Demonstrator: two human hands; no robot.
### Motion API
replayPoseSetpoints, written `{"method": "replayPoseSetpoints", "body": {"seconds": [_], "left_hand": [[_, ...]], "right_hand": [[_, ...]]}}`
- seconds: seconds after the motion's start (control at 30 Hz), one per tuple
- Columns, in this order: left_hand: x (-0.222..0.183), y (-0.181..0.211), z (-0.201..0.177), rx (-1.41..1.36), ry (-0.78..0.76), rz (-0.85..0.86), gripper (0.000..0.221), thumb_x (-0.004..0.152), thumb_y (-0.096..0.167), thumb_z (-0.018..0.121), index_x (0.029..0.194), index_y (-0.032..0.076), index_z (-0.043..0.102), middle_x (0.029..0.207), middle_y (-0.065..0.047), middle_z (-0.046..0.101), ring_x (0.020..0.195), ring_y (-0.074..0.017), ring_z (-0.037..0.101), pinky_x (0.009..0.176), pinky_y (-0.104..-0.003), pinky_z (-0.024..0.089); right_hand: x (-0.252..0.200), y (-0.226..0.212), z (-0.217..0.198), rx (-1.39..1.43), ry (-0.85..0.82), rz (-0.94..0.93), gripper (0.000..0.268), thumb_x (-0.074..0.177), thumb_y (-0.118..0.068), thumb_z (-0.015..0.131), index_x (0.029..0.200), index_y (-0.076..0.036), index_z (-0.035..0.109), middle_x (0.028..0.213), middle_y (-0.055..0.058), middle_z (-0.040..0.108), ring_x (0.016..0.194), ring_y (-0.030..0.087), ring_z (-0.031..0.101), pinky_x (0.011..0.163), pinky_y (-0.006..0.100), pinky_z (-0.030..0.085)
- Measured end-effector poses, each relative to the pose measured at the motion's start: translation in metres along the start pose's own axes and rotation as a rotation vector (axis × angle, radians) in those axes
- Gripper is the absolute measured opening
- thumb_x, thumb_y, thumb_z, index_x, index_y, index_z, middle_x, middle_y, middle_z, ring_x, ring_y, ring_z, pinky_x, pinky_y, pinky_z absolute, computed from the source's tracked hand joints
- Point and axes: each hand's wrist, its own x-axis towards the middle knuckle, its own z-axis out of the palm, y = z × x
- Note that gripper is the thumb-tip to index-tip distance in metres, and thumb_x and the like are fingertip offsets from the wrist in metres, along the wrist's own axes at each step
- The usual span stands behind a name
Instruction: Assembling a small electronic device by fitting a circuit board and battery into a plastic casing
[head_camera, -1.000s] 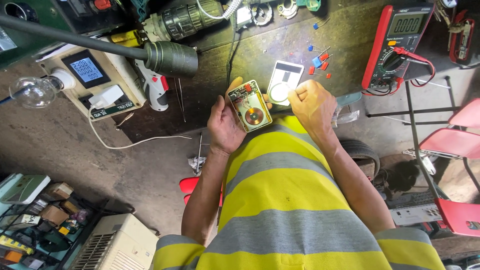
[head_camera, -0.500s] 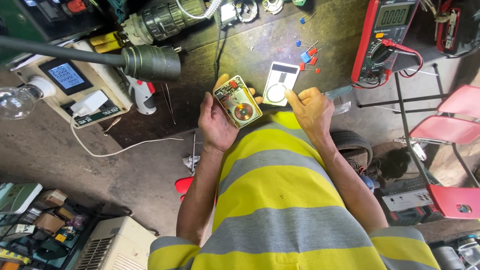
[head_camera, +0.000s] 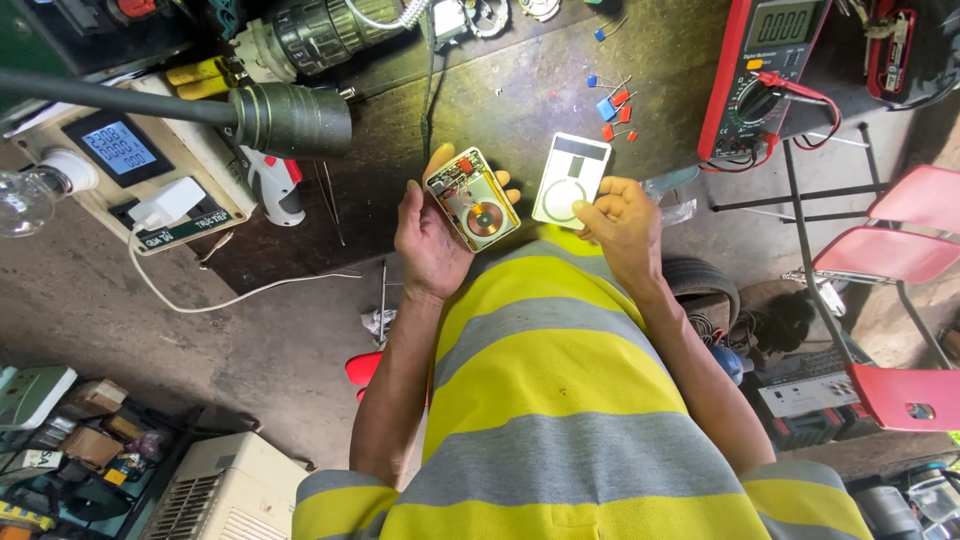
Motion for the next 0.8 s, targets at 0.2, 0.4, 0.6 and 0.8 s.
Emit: {"method": "replayPoseSetpoints", "body": {"seconds": [0.2,0.4,0.6,0.8], "left_hand": [[0.006,-0.007,-0.020,-0.009,-0.066,-0.062,0.061,0.102,0.055,0.048,0.157,0.032,0.037,0.145,-0.032,0.052,0.135,-0.0547,0.048,0.115,-0.072,0.036],[0.013,-0.021,-0.021,-0.036,-0.121,-0.116,0.058,0.104,0.054,0.047,0.157,0.034,0.037,0.149,-0.035,0.046,0.138,-0.0570,0.042,0.116,-0.069,0.034],[0.016,-0.039,-0.018,0.004,-0.143,-0.047,0.064,0.102,0.031,0.055,0.160,0.024,0.029,0.138,-0.040,0.054,0.124,-0.0533,0.059,0.103,-0.067,0.049],[0.007,-0.038,-0.009,0.292,-0.108,0.061,0.069,0.099,-0.002,0.055,0.158,0.023,0.027,0.135,-0.037,0.057,0.119,-0.0500,0.063,0.098,-0.060,0.055]], "right_hand": [[-0.004,0.006,-0.010,0.101,0.040,-0.060,0.017,0.092,-0.006,0.075,0.102,0.001,0.064,0.066,0.008,0.061,0.056,0.013,0.059,0.056,0.021,0.054],[0.008,0.019,0.000,-0.059,0.003,-0.383,0.020,0.088,0.000,0.069,0.079,-0.006,0.052,0.109,0.026,0.068,0.094,0.030,0.069,0.078,0.037,0.056],[0.001,-0.008,0.022,0.124,-0.250,-0.326,0.028,0.084,-0.002,0.067,0.072,-0.006,0.042,0.143,0.026,0.060,0.117,0.030,0.062,0.094,0.038,0.052],[-0.004,-0.021,0.030,0.370,-0.201,-0.267,0.049,0.076,-0.008,0.072,0.116,-0.002,0.045,0.114,0.023,0.063,0.098,0.025,0.066,0.085,0.035,0.054]]}}
